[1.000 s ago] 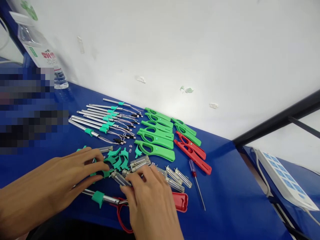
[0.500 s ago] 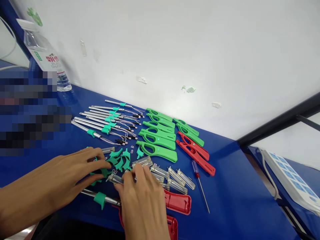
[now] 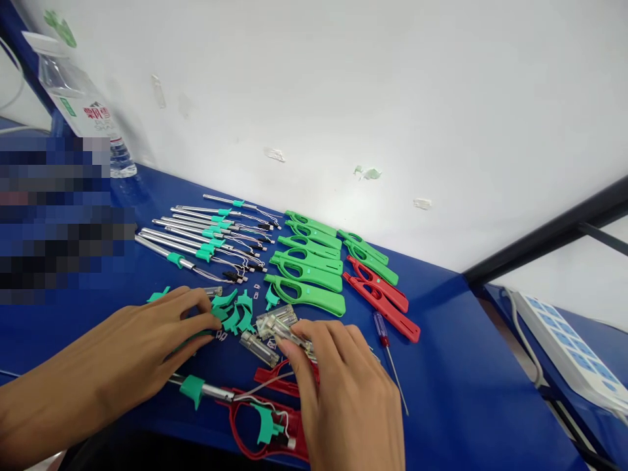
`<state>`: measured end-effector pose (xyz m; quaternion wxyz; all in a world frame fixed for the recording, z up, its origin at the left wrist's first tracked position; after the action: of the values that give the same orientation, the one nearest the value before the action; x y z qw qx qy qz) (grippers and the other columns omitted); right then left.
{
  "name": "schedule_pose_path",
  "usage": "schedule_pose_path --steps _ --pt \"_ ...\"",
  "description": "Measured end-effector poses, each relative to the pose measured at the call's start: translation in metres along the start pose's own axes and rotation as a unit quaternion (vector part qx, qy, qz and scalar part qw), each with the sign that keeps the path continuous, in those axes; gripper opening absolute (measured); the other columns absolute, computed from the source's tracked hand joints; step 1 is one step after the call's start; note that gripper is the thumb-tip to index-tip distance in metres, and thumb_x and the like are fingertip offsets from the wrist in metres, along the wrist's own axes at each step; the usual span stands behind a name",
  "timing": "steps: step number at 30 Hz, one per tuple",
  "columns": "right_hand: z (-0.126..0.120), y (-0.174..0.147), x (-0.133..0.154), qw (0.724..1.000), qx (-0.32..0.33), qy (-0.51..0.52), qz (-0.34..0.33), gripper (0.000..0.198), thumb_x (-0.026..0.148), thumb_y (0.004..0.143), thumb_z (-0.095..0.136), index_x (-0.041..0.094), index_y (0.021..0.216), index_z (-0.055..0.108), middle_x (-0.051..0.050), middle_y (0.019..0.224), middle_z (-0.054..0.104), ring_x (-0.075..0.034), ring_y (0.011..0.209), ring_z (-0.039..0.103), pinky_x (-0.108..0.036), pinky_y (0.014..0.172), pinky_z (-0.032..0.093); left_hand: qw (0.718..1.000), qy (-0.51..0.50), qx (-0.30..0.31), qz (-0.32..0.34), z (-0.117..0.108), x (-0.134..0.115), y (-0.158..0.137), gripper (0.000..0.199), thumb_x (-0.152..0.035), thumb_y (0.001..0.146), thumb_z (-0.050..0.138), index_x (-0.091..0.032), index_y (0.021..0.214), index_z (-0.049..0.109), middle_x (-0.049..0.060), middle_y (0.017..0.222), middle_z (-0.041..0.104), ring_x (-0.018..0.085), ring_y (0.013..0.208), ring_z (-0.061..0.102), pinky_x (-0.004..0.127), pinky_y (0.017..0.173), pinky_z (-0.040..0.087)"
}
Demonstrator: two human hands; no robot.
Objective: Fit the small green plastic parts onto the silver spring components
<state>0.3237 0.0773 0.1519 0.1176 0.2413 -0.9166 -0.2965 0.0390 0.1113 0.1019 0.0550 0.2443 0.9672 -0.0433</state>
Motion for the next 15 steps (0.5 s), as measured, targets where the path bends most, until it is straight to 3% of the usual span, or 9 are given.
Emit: schedule_pose_path --steps 6,12,15 --pt "-0.005 0.000 0.000 0.999 -0.008 0.032 0.026 0.029 0.052 0.139 0.062 0.034 0.128 0.082 0.005 0.107 0.098 -0.016 0.087 0.097 -0.021 0.062 0.069 0.999 0.012 0.041 -0.012 -0.003 -0.003 0.007 0.044 -0.012 0.122 0.050 -0.029 0.137 0.088 0.015 0.155 0.082 0.047 0.145 0.081 0.067 0.105 0.079" --pt "-0.006 0.003 0.002 0.999 -0.014 0.019 0.022 0.028 0.050 0.140 0.060 0.035 0.129 0.080 0.008 0.104 0.097 -0.015 0.088 0.097 -0.021 0.073 0.073 1.000 0.012 0.027 -0.004 0.001 0.002 0.009 0.046 -0.002 0.117 0.058 -0.031 0.137 0.088 0.011 0.153 0.084 0.042 0.143 0.084 0.046 0.095 0.077" --pt "-0.005 0.003 0.002 0.999 -0.011 0.027 0.015 0.022 0.045 0.139 0.062 0.034 0.131 0.080 0.006 0.107 0.097 -0.017 0.091 0.098 -0.023 0.075 0.074 1.000 -0.009 0.010 0.015 0.015 0.010 0.002 0.055 0.005 0.106 0.068 -0.034 0.140 0.086 0.008 0.160 0.082 0.042 0.152 0.081 0.049 0.103 0.076"
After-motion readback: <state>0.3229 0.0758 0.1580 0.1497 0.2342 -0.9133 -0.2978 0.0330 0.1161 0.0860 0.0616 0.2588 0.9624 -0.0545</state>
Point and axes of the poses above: each hand's wrist, its own y-axis towards the middle knuckle, its own z-axis out of the palm, x = y × z, the point moved 3 cm from there along y, towards the middle knuckle
